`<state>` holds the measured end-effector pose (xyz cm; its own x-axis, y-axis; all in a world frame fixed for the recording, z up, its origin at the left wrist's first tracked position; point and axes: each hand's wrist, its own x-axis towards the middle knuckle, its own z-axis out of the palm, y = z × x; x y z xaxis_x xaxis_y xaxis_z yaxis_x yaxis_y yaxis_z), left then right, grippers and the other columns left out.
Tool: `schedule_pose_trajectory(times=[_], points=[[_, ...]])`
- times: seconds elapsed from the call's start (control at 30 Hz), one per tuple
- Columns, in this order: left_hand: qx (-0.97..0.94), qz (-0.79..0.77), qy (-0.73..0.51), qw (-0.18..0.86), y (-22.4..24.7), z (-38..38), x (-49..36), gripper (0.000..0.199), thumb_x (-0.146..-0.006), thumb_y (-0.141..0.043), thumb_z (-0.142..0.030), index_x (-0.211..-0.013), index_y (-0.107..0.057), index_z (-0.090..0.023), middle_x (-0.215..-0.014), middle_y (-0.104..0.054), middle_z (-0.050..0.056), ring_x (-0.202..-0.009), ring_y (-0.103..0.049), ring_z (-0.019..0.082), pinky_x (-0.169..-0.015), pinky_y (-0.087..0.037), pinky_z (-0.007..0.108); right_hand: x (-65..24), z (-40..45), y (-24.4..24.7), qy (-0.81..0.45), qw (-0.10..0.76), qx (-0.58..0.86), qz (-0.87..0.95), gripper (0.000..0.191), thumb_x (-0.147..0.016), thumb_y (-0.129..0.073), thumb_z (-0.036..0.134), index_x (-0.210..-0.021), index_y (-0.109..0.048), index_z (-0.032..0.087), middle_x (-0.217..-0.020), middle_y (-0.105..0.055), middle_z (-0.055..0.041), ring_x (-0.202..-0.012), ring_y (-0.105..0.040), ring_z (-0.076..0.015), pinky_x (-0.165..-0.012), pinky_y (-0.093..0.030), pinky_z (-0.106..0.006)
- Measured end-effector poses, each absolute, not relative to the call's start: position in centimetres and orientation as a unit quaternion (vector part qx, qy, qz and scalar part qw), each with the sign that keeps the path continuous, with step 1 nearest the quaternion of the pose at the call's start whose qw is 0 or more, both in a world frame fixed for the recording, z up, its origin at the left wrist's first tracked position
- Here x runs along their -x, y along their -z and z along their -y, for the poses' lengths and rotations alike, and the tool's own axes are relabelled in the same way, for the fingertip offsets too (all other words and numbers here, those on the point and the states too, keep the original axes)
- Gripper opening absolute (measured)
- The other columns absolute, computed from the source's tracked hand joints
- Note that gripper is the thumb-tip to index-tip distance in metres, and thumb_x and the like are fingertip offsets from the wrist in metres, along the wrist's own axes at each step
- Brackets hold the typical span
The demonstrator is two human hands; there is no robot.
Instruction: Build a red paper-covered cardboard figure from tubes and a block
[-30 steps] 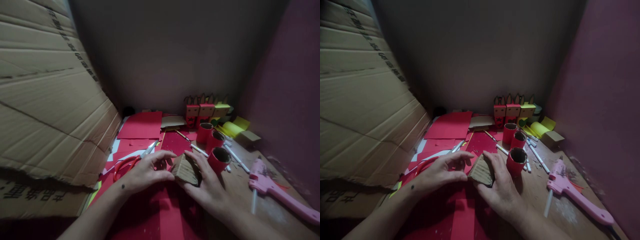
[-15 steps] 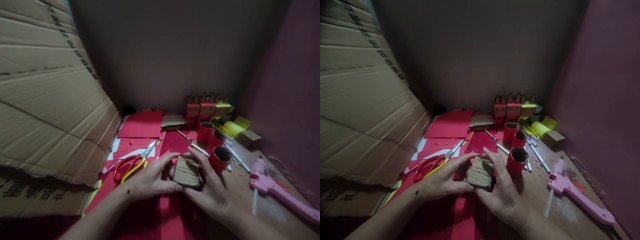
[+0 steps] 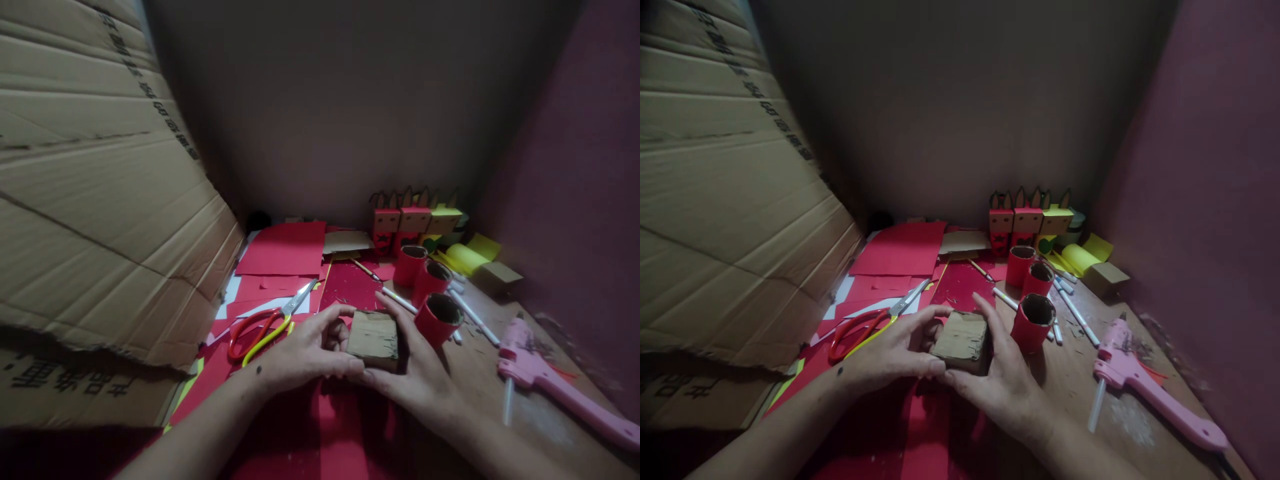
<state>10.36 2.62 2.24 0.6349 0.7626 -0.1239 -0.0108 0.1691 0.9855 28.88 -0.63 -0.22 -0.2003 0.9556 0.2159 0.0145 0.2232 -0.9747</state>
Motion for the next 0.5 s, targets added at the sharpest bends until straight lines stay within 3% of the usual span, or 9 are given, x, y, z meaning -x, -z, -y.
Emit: schedule_pose_trajectory(times=[0.17, 0.3, 0.4, 0.5], points=[[-0.588, -0.321, -0.283, 0.686, -2.1, -2.5, -10.3, 0.059, -0.068, -0.072, -0.014, -0.119, -0.046, -0.026, -0.083, -0.057, -0.001, -0.084, -0.060, 0.019, -0.070, -0.046, 0.030, -28.9, 0.3, 0.5, -0.477, 0.488, 0.402, 0.611, 0.080, -0.063, -0.079, 0.025, -0.130, -0.034, 0.026, -0.112, -0.063, -0.0083, -0.101, -0.065, -0.0250, -0.087, -0.054, -0.039], [-0.607, -0.332, -0.274, 0.668, -2.6, -2.5, -10.0, 0.051, -0.073, -0.070, -0.022, -0.119, -0.046, -0.025, -0.081, -0.055, -0.002, -0.063, -0.056, 0.011, -0.055, -0.041, 0.023, -29.0, 0.1, 0.0, -0.529, 0.475, 0.415, 0.567, 0.084, -0.059, -0.079, 0.027, -0.130, -0.033, 0.024, -0.110, -0.063, -0.0085, -0.099, -0.064, -0.0263, -0.086, -0.052, -0.042], [-0.619, -0.375, -0.323, 0.610, -3.3, -3.0, -9.3, 0.038, -0.081, -0.062, -0.032, -0.115, -0.048, -0.021, -0.073, -0.053, -0.003, -0.053, -0.050, 0.007, -0.049, -0.036, 0.021, -29.2, 0.0, -0.3, -0.573, 0.483, 0.421, 0.510, 0.080, -0.059, -0.077, 0.028, -0.129, -0.038, 0.022, -0.110, -0.062, -0.0087, -0.099, -0.063, -0.0275, -0.086, -0.050, -0.042], [-0.620, -0.446, -0.402, 0.506, -4.2, -3.9, -8.3, 0.033, -0.082, -0.060, -0.033, -0.109, -0.052, -0.017, -0.070, -0.052, -0.003, -0.053, -0.047, 0.007, -0.053, -0.038, 0.022, -29.3, -0.1, -0.4, -0.629, 0.510, 0.402, 0.427, 0.074, -0.059, -0.075, 0.029, -0.126, -0.043, 0.023, -0.113, -0.062, -0.0100, -0.102, -0.061, -0.0307, -0.086, -0.049, -0.044]])
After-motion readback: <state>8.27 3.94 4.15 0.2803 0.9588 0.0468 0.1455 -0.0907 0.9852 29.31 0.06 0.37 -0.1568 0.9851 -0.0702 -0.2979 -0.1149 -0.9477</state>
